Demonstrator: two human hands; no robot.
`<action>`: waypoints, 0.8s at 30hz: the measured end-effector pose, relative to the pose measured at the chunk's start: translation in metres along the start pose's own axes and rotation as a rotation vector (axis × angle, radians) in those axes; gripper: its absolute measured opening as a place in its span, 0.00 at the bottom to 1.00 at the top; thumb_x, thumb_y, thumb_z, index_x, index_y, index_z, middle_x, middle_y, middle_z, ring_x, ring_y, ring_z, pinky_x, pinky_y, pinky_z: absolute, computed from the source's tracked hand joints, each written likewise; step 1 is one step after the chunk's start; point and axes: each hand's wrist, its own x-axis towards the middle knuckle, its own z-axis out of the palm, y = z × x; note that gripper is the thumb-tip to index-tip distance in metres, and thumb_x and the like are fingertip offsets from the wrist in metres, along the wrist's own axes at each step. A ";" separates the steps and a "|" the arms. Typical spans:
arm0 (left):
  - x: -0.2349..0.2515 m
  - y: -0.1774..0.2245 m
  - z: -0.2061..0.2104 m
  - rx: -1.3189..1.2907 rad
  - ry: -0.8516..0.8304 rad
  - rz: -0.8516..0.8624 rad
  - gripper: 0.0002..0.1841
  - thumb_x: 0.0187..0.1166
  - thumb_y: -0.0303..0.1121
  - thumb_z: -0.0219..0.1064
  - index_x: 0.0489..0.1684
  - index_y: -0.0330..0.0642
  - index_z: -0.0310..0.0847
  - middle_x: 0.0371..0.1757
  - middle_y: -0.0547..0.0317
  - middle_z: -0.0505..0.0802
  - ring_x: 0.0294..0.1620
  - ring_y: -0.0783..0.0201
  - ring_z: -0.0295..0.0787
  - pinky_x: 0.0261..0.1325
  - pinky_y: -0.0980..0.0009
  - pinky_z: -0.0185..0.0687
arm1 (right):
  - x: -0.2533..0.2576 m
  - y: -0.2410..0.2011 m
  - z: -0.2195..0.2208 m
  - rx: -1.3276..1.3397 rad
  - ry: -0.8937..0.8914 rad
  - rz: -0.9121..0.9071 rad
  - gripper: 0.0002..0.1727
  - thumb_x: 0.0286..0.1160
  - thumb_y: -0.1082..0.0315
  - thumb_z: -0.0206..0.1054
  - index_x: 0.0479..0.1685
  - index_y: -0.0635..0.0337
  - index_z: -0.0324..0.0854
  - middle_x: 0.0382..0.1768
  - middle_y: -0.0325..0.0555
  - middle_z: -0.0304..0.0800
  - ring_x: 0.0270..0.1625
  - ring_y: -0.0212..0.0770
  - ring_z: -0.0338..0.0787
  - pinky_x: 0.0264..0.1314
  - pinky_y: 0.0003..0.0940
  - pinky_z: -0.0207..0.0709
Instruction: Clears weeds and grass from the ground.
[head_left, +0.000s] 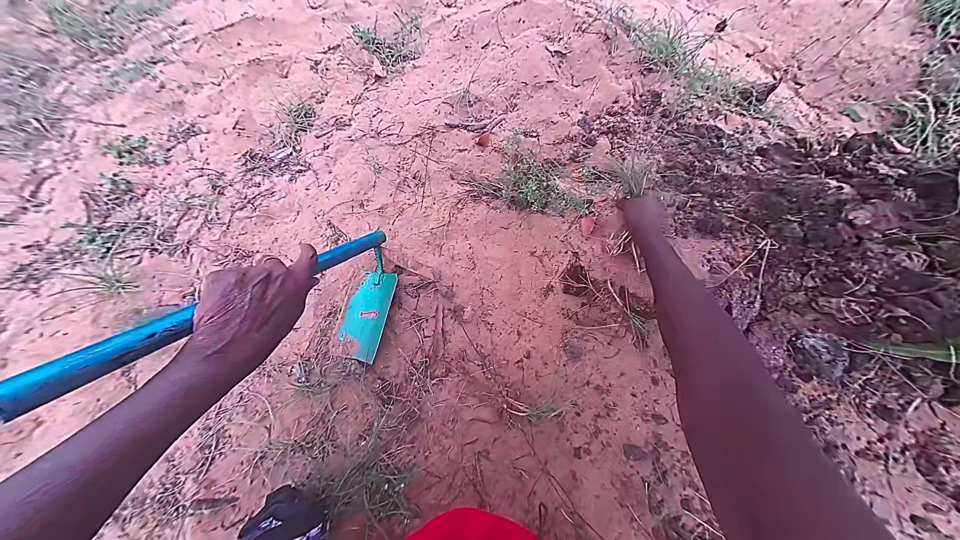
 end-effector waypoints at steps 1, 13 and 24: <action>0.001 0.000 0.000 -0.005 -0.014 -0.011 0.16 0.91 0.44 0.58 0.66 0.44 0.74 0.32 0.37 0.87 0.35 0.34 0.90 0.33 0.42 0.80 | 0.007 -0.008 0.011 -0.076 -0.020 0.011 0.28 0.80 0.54 0.66 0.62 0.76 0.81 0.69 0.75 0.81 0.76 0.69 0.79 0.73 0.68 0.72; 0.002 0.005 -0.002 0.057 -0.039 -0.041 0.20 0.92 0.47 0.57 0.71 0.44 0.72 0.34 0.34 0.87 0.34 0.31 0.89 0.31 0.40 0.79 | 0.032 0.004 0.042 0.566 0.015 -0.129 0.31 0.85 0.55 0.67 0.76 0.69 0.72 0.61 0.67 0.86 0.58 0.56 0.89 0.66 0.56 0.79; 0.002 0.001 -0.001 0.026 -0.024 -0.022 0.17 0.91 0.43 0.58 0.68 0.45 0.75 0.35 0.37 0.89 0.37 0.34 0.91 0.34 0.42 0.81 | -0.011 0.038 0.030 0.483 -0.060 -0.132 0.26 0.84 0.59 0.69 0.72 0.69 0.76 0.62 0.67 0.86 0.61 0.57 0.87 0.68 0.60 0.76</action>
